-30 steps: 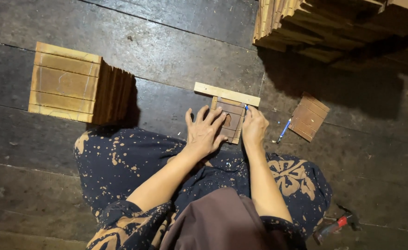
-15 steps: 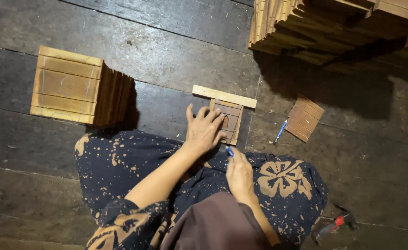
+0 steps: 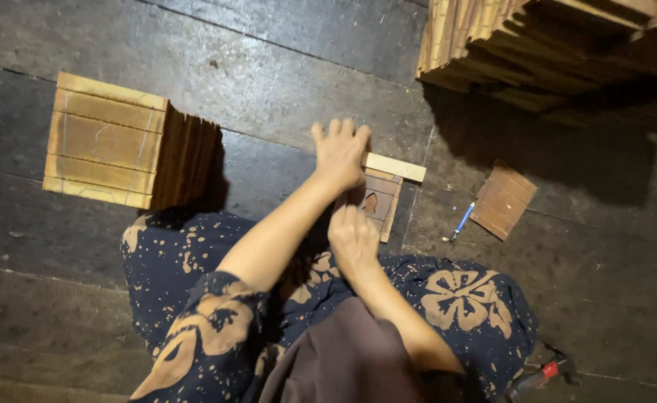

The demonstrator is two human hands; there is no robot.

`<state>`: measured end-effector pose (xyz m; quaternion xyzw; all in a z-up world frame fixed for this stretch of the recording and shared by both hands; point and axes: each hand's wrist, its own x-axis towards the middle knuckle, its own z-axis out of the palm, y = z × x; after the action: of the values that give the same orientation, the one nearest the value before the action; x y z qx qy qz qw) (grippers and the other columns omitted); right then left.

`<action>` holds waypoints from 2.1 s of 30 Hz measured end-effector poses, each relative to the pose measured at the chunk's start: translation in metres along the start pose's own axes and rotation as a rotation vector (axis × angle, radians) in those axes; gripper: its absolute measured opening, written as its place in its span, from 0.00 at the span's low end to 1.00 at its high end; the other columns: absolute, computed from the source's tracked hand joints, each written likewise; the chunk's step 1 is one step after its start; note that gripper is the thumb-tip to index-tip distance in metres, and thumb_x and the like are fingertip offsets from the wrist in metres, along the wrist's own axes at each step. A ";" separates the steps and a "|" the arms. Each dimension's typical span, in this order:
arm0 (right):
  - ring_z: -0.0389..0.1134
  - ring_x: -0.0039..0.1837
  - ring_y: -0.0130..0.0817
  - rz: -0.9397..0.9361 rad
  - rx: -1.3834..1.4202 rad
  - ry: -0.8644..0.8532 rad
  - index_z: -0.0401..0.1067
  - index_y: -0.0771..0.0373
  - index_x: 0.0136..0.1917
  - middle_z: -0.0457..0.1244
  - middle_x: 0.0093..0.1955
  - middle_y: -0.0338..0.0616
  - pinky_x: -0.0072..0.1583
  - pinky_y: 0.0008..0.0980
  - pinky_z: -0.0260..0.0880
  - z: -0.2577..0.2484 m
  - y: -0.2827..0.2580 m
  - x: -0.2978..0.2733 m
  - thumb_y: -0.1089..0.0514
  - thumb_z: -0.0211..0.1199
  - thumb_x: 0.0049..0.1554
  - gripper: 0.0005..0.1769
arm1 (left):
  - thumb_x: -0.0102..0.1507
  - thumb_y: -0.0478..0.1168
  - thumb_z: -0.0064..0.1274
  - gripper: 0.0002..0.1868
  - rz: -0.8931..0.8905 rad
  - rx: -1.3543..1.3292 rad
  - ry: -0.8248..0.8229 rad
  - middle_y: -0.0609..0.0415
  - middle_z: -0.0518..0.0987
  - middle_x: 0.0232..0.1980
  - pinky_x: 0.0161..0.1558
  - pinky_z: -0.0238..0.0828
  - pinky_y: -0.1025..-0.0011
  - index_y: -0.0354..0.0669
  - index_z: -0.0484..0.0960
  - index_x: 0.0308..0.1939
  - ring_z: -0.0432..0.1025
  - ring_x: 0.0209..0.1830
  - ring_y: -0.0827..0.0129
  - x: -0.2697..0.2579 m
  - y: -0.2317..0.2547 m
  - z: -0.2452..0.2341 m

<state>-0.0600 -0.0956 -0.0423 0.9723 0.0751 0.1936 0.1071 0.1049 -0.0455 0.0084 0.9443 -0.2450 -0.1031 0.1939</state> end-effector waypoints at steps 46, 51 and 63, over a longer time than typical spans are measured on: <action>0.65 0.44 0.43 0.202 0.089 -0.516 0.76 0.59 0.36 0.65 0.33 0.45 0.42 0.41 0.65 0.050 0.002 0.039 0.55 0.55 0.53 0.11 | 0.37 0.44 0.79 0.73 -0.139 0.136 -0.423 0.48 0.43 0.82 0.67 0.41 0.34 0.58 0.48 0.81 0.37 0.81 0.44 0.049 0.021 -0.017; 0.67 0.57 0.53 0.140 -0.007 0.080 0.72 0.70 0.58 0.66 0.55 0.60 0.65 0.52 0.63 0.044 -0.017 0.004 0.68 0.47 0.59 0.18 | 0.36 0.39 0.79 0.75 -0.125 0.109 -0.435 0.48 0.40 0.82 0.68 0.39 0.32 0.58 0.46 0.81 0.34 0.82 0.42 0.040 0.024 -0.033; 0.74 0.43 0.66 0.585 0.558 -0.643 0.70 0.67 0.61 0.70 0.40 0.64 0.44 0.59 0.73 -0.122 0.040 0.015 0.63 0.53 0.61 0.16 | 0.44 0.32 0.74 0.53 0.022 0.004 -0.058 0.47 0.57 0.70 0.68 0.42 0.38 0.53 0.61 0.70 0.45 0.77 0.44 0.005 0.015 -0.008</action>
<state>-0.0897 -0.1099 0.0825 0.9546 -0.1879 -0.1205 -0.1974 0.1055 -0.0575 0.0217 0.9386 -0.2609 -0.1278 0.1861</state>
